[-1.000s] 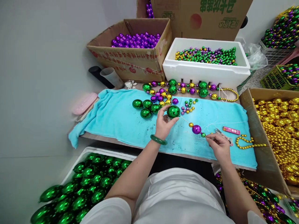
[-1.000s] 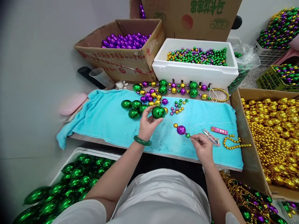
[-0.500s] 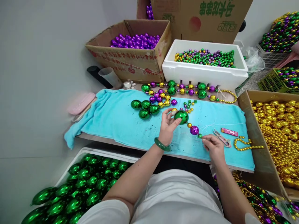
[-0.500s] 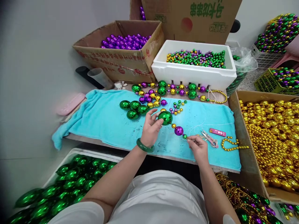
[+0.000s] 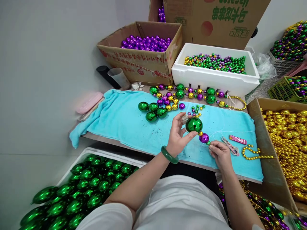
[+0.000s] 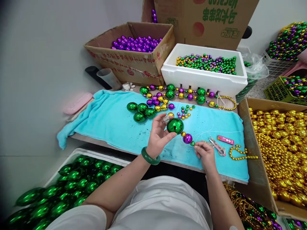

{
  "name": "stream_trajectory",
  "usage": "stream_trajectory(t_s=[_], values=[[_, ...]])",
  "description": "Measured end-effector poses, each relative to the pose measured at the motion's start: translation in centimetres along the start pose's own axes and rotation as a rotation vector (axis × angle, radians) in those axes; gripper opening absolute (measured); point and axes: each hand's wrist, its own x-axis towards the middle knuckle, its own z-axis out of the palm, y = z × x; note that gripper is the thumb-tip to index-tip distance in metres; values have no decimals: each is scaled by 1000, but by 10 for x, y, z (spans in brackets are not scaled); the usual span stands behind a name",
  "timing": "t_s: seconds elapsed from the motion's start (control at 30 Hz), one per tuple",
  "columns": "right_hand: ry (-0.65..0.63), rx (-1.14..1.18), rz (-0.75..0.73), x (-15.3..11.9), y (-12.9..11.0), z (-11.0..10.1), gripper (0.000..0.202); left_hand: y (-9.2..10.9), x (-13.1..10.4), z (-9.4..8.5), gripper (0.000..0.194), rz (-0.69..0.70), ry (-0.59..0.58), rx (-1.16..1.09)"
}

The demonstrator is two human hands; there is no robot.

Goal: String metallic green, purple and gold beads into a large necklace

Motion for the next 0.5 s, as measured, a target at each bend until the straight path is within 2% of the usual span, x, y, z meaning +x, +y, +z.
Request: stream_trajectory(t_s=[0.13,0.3,0.4,0.5], values=[[8,18,-4,-1,0,2,11,0,-4,-1,67,27,-6,-7],[-5,96,49,-4,-2,7,14,3,-7,0,65,-45,-19,-70],[-18,183,105,-5,-6,8,26,2,-5,-1,64,-81,19,-81],[-73,296,176,-3,-10,7,34,-1,0,-6,51,-187,55,-125]])
